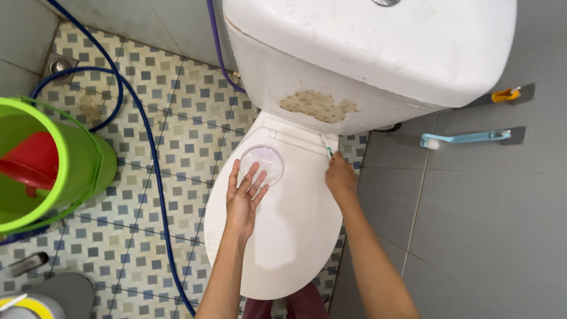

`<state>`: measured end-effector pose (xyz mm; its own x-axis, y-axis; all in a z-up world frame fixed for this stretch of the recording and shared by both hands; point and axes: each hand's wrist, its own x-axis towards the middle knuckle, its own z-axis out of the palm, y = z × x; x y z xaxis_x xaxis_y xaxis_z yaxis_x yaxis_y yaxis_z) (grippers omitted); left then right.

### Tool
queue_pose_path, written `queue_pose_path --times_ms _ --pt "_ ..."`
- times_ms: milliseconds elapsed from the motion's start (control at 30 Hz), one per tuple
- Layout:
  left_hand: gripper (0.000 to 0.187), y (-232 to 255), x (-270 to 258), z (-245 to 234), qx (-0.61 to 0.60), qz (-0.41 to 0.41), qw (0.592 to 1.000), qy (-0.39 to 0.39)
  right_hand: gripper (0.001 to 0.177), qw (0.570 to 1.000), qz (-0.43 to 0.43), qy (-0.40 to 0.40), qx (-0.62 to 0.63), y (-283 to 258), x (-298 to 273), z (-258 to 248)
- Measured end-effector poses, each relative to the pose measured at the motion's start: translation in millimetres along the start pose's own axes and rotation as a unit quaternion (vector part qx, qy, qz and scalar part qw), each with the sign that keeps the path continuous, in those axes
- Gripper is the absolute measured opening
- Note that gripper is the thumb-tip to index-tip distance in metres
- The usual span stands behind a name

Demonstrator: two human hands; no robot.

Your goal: The person scrubs the exterior of a white toilet cistern and the toilet seat using a toothbrush and water from a small plastic container. The person repeatedly dips the toothbrush into the container and scrubs the stained surfaces.

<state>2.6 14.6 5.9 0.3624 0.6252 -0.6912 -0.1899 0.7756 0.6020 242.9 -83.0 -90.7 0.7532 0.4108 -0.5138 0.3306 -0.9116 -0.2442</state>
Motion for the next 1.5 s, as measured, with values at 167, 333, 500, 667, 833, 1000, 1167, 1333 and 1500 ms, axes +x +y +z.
queue_pose_path --times_ms 167,333,500,667,833,1000,1167,1333,1500 --pt "0.061 4.6 6.4 -1.0 0.005 -0.01 1.0 -0.015 0.03 0.999 -0.011 -0.037 0.023 -74.5 6.9 37.5" --pt "0.061 7.8 13.0 -3.6 0.016 -0.016 0.999 -0.031 0.025 0.999 -0.008 -0.04 0.011 -53.2 11.0 31.3" --pt "0.061 11.4 13.3 -1.7 0.027 -0.022 0.998 -0.048 0.025 0.999 0.017 0.048 -0.008 24.4 9.9 4.2" --pt "0.061 5.6 16.8 0.2 0.019 -0.02 0.998 -0.06 0.033 0.999 -0.001 0.027 0.032 -24.5 7.0 32.6" --pt "0.061 1.3 16.0 -0.9 0.023 -0.027 0.998 -0.058 0.02 0.999 -0.008 -0.021 0.025 -63.4 2.7 37.1" --pt "0.061 5.0 13.6 -2.6 0.029 -0.024 0.998 -0.058 0.021 0.999 0.031 0.025 0.036 7.3 -5.0 1.8" --pt "0.06 3.8 14.0 -1.9 0.022 -0.02 0.998 -0.059 0.025 0.997 0.061 0.045 0.029 9.5 -3.0 4.5" --pt "0.061 -3.2 14.2 -1.6 0.019 -0.025 0.998 -0.06 0.027 1.0 0.003 -0.013 0.014 -57.2 -4.4 38.3" --pt "0.06 2.4 11.2 -5.5 0.022 -0.024 0.998 -0.051 0.028 0.999 0.032 -0.01 0.021 -21.9 -4.1 13.9"
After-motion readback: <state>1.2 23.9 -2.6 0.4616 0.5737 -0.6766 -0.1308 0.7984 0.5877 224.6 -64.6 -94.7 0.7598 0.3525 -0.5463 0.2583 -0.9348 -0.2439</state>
